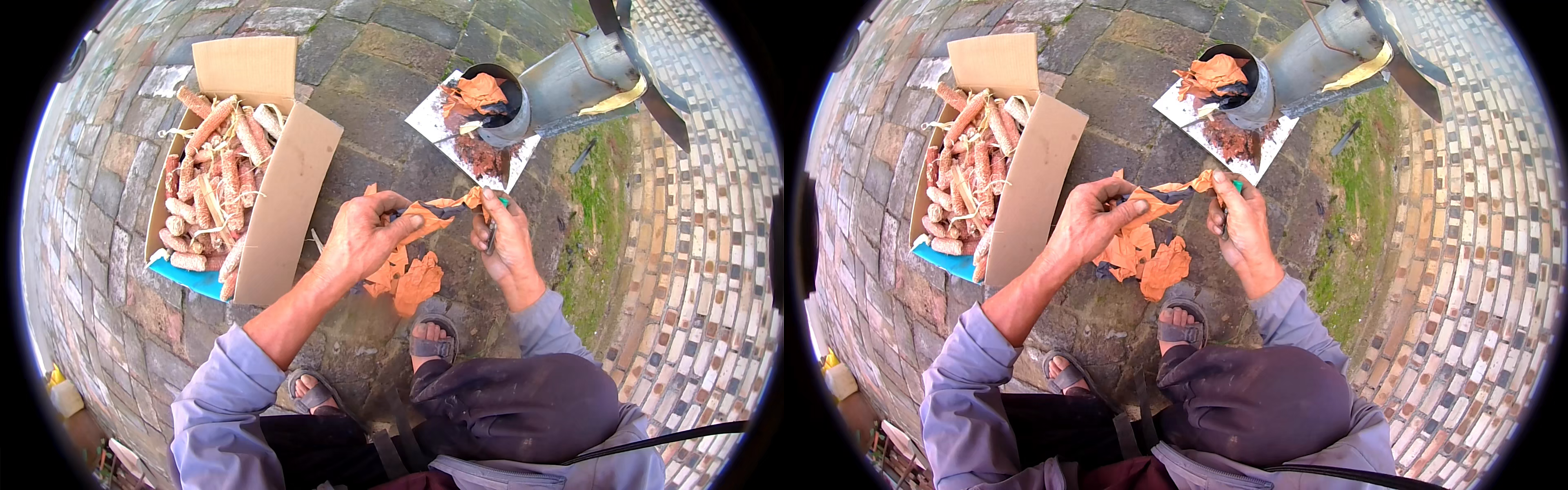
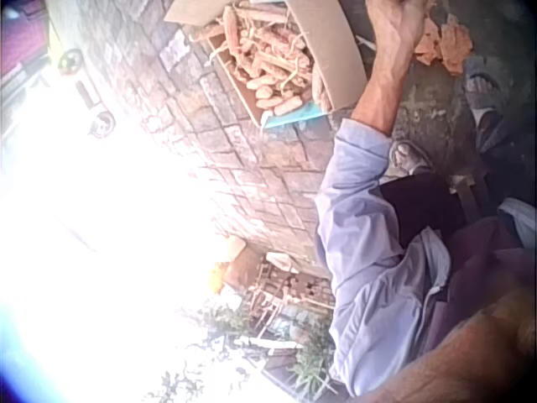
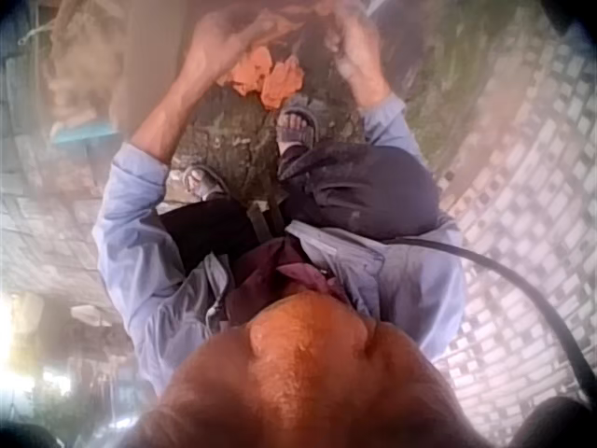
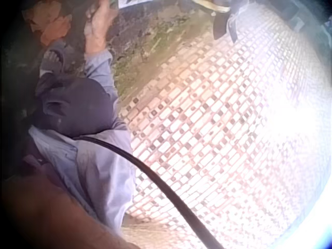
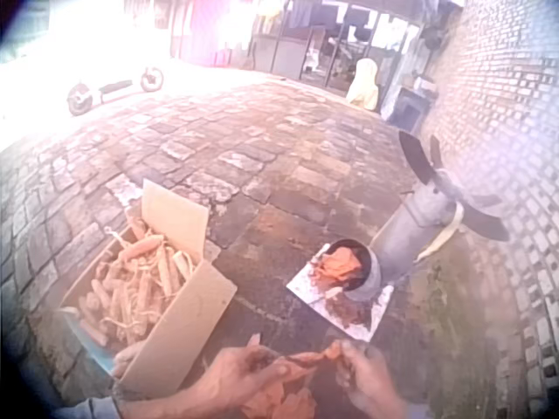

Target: The person tears orange paper and places it into a metal stove to start a fire. They then add dried corn cobs from a cardboard box into the stove and use a metal rod to adjust the burning material.

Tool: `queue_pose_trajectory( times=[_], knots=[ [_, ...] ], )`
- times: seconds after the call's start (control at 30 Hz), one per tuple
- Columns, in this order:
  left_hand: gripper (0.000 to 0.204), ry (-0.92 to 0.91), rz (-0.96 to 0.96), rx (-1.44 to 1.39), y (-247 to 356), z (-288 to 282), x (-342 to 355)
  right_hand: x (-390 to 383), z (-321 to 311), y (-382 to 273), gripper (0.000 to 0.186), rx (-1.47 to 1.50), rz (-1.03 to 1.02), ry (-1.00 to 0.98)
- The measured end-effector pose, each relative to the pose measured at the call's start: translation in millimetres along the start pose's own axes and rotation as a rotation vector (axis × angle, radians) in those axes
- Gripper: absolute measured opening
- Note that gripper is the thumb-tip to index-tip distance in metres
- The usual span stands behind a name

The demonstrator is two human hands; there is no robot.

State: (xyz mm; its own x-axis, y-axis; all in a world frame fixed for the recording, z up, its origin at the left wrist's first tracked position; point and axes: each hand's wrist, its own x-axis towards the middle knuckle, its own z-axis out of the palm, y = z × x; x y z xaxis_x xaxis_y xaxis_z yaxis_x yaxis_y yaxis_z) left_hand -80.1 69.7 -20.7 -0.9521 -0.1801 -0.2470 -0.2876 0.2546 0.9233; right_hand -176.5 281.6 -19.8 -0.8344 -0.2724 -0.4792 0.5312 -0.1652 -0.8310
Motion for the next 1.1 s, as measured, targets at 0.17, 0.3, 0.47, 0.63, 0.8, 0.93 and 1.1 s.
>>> queue_pose_trajectory(
  times=[0.17,0.3,0.47,0.63,0.8,0.93,1.1],
  knots=[
    [0.031,-0.002,-0.001,0.009,1.6,-1.7,-1.7,-2.5,4.7,3.1,0.025,-0.058,0.018,0.009],
    [0.034,-0.068,-0.046,-0.007,5.4,-0.1,-1.9,-3.6,2.1,8.9,0.025,-0.067,0.020,-0.024],
    [0.037,-0.104,-0.040,0.008,-0.2,-0.7,-4.5,-9.8,7.6,17.1,0.024,-0.048,0.049,-0.038],
    [0.039,-0.088,0.012,0.046,-2.8,-1.1,-5.1,-10.3,5.8,20.0,0.024,-0.054,0.103,-0.124],
    [0.038,-0.117,-0.035,-0.008,-2.8,-4.3,-2.1,-12.0,6.1,5.4,0.039,-0.146,-0.014,-0.183],
    [0.034,-0.162,-0.215,-0.173,-3.4,-8.6,0.3,-10.8,6.2,1.4,0.053,-0.512,-0.282,-0.176],
    [0.031,-0.158,-0.247,-0.345,-15.2,-6.2,0.5,-17.8,18.5,-1.2,0.048,-0.609,-0.534,-0.102]
  ],
)
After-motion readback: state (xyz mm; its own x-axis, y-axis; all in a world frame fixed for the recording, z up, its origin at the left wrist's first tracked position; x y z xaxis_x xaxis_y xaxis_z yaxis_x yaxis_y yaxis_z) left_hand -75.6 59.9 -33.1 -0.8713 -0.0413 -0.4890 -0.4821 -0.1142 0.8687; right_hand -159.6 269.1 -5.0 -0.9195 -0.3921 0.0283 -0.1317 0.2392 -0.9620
